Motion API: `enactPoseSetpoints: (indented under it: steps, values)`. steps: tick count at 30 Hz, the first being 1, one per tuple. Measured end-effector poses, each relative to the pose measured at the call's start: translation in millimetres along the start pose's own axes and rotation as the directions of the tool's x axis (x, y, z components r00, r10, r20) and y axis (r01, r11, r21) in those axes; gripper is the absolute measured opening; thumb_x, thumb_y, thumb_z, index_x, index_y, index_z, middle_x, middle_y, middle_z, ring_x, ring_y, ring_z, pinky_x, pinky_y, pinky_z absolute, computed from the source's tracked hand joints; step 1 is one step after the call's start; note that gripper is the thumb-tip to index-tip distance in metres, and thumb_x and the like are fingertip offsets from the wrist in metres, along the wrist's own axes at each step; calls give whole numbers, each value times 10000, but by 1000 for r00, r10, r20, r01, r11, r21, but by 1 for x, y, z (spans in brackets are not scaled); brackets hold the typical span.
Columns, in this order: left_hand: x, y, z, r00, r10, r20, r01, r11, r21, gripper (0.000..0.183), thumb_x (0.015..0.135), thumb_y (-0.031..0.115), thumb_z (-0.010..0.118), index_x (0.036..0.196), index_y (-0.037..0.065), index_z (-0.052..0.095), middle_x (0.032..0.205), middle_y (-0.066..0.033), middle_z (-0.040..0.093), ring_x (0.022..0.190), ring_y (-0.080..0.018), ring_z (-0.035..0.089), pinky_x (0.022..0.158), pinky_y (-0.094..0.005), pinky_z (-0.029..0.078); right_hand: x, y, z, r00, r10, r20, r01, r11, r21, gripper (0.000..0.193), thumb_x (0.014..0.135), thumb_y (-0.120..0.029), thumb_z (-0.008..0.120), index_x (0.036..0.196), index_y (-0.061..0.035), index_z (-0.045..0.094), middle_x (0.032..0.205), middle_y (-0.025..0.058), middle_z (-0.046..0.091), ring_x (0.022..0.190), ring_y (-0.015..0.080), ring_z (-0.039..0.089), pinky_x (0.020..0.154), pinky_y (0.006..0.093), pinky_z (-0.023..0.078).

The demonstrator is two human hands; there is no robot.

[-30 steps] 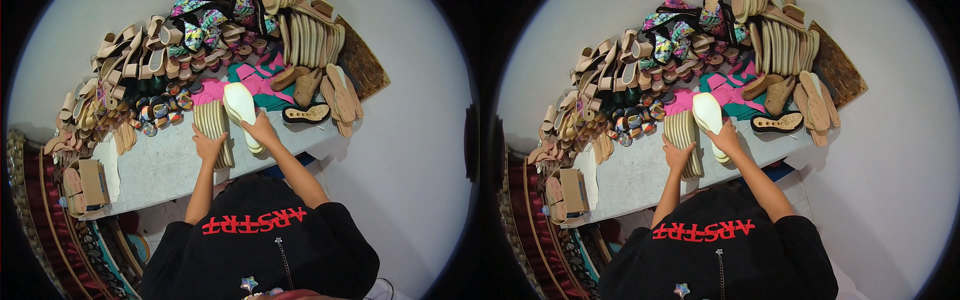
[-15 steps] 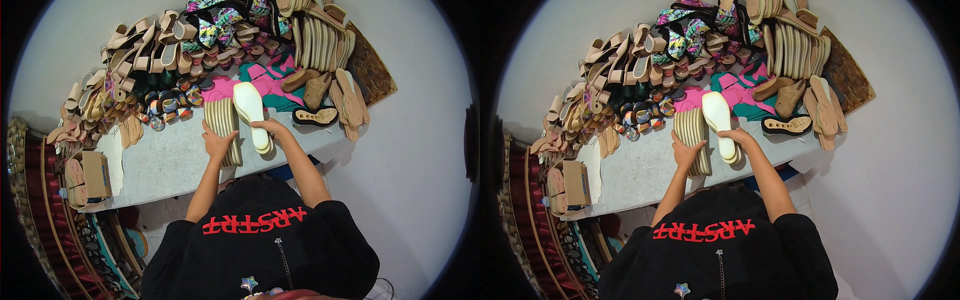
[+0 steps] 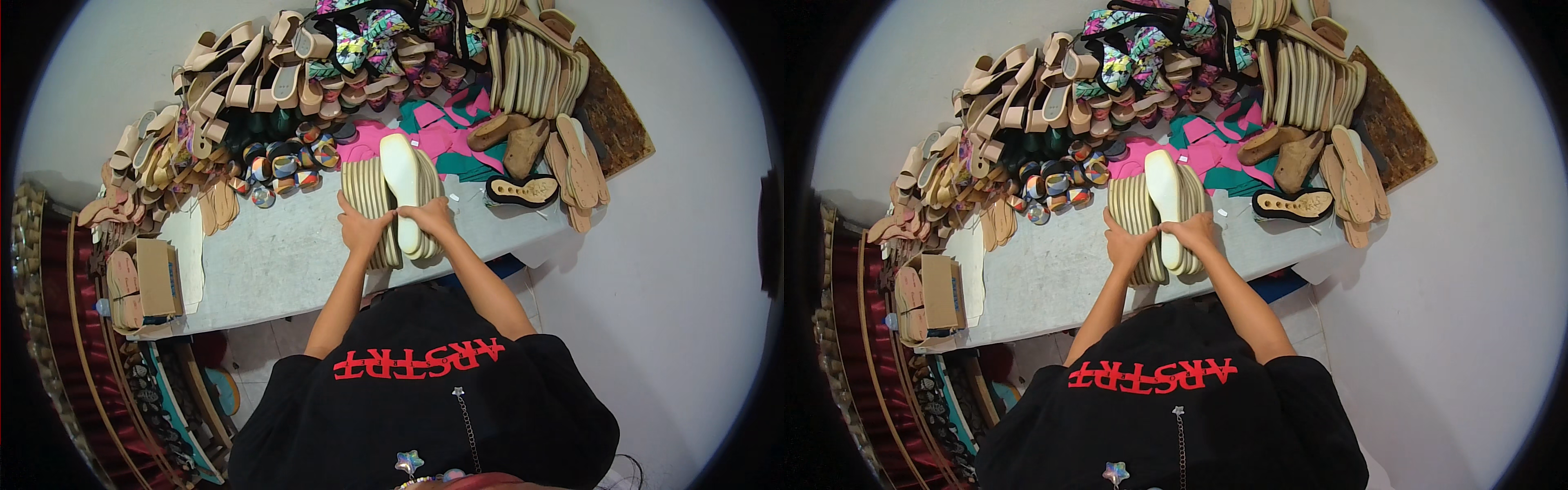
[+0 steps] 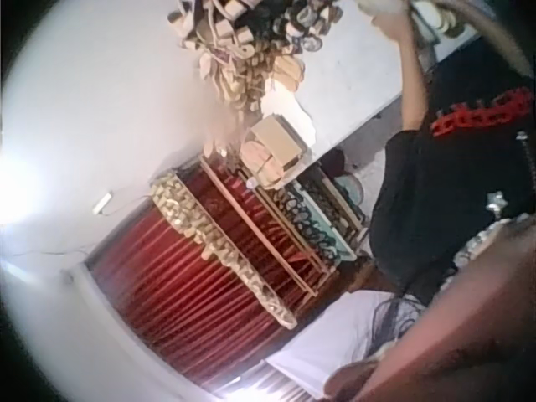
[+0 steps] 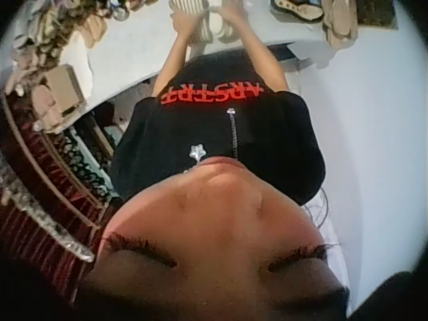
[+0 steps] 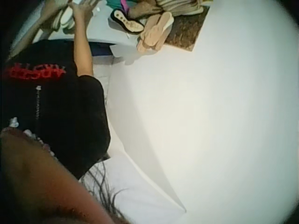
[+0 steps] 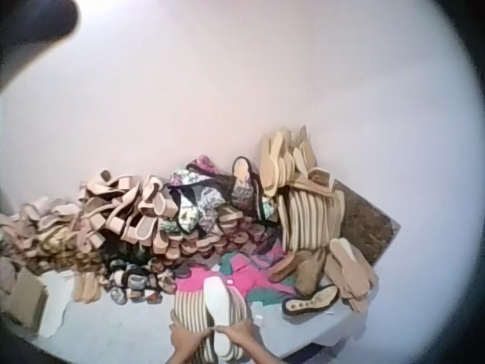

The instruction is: The recorder organizes and bundles various types of shoe soles and platform components on a workshop table.

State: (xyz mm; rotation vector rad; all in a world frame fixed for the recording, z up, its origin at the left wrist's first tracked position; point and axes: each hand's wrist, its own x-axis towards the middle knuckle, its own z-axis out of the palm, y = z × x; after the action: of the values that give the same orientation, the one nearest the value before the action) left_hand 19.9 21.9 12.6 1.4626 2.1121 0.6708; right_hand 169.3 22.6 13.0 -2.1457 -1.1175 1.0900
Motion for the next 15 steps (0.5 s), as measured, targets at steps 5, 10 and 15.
enactPoseSetpoints:
  steps: [5, 10, 15]
  values:
    - [-2, 3, -2, 1000, -11, 15, 11, 1000, 5, 1157, 489, 425, 780, 1361, 137, 75, 1031, -281, 455, 869, -418, 542, 732, -452, 451, -10, -10, -22, 978, 132, -164, -159, 974, -161, 974, 507, -421, 758, 1170, 131, 306, 1156, 281, 457, 1060, 364, 491, 885, 396, 408]
    - [-5, 2, -3, 1000, -10, 13, 10, 1000, 13, 1156, 490, 417, 778, 1360, 130, 72, 1023, -278, 456, 854, -416, 546, 722, -450, 457, 0, 4, -26, 983, 15, -183, -39, 991, -131, 922, 529, -399, 762, 1158, 131, 347, 1064, 267, 532, 954, 334, 567, 808, 399, 459]
    - [-7, -1, -2, 1000, -9, 7, 8, 1000, 21, 1148, 496, 393, 771, 1359, 114, 68, 1032, -278, 446, 840, -414, 547, 715, -446, 465, 18, 21, -25, 966, -61, 253, -52, 906, 420, 715, 652, -345, 711, 1127, 105, 421, 1010, 203, 570, 827, 258, 613, 712, 357, 500]
